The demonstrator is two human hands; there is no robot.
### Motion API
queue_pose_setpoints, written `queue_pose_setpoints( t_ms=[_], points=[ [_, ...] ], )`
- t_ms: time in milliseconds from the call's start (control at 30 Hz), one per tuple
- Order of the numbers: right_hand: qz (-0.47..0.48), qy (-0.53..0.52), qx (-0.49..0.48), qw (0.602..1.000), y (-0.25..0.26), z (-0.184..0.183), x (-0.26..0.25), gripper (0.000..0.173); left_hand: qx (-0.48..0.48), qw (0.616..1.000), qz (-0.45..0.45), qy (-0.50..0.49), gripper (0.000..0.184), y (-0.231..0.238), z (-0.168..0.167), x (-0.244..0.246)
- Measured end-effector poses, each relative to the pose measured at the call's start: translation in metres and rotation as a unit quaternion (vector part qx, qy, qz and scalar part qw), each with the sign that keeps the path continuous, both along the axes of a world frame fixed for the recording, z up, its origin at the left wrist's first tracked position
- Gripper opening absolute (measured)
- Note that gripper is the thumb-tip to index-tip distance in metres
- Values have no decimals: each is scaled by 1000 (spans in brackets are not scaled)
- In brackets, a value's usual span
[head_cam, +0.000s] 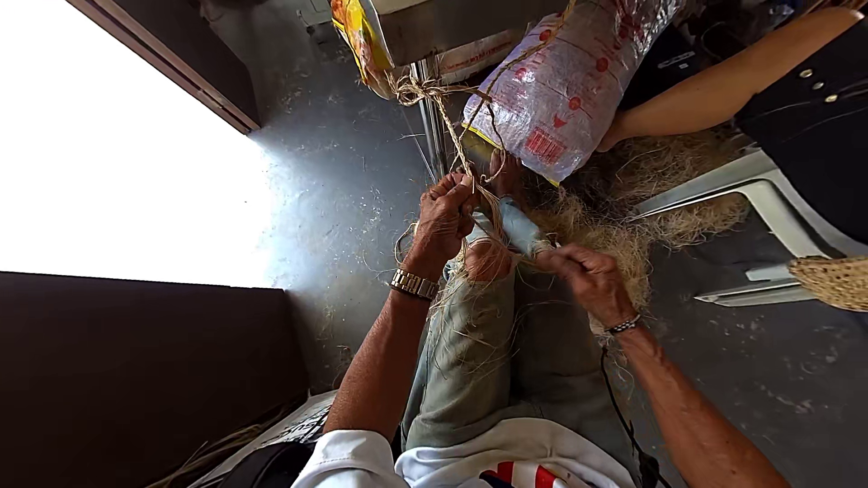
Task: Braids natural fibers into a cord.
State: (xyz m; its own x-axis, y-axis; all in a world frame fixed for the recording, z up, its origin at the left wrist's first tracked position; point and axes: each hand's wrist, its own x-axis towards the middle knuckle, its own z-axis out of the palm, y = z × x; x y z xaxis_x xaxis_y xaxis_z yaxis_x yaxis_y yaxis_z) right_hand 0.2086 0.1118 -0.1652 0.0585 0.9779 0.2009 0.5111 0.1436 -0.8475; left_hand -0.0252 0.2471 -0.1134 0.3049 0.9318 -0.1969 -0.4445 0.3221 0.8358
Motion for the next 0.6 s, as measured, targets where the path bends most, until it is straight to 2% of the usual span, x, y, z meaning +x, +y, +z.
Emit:
queue_pose_setpoints(
  t_ms=[67,133,267,433,600],
  points=[
    [-71,4,-22,997,10,14,13,29,1,1000,-4,-1,21,2,-3,0],
    [-79,28,-35,996,31,32,11,30,5,1000,-7,-12,21,3,-6,0],
    [25,114,-74,990,85,54,-22,30,13,1000,-13,-12,21,5,-10,-3],
    [123,288,-236,920,139,72,-61,29,48,998,-10,25,18,9,-16,-8],
    [138,312,-313,886,155,79,-69,15,87,994,1,69,18,13,-21,-8]
  ],
)
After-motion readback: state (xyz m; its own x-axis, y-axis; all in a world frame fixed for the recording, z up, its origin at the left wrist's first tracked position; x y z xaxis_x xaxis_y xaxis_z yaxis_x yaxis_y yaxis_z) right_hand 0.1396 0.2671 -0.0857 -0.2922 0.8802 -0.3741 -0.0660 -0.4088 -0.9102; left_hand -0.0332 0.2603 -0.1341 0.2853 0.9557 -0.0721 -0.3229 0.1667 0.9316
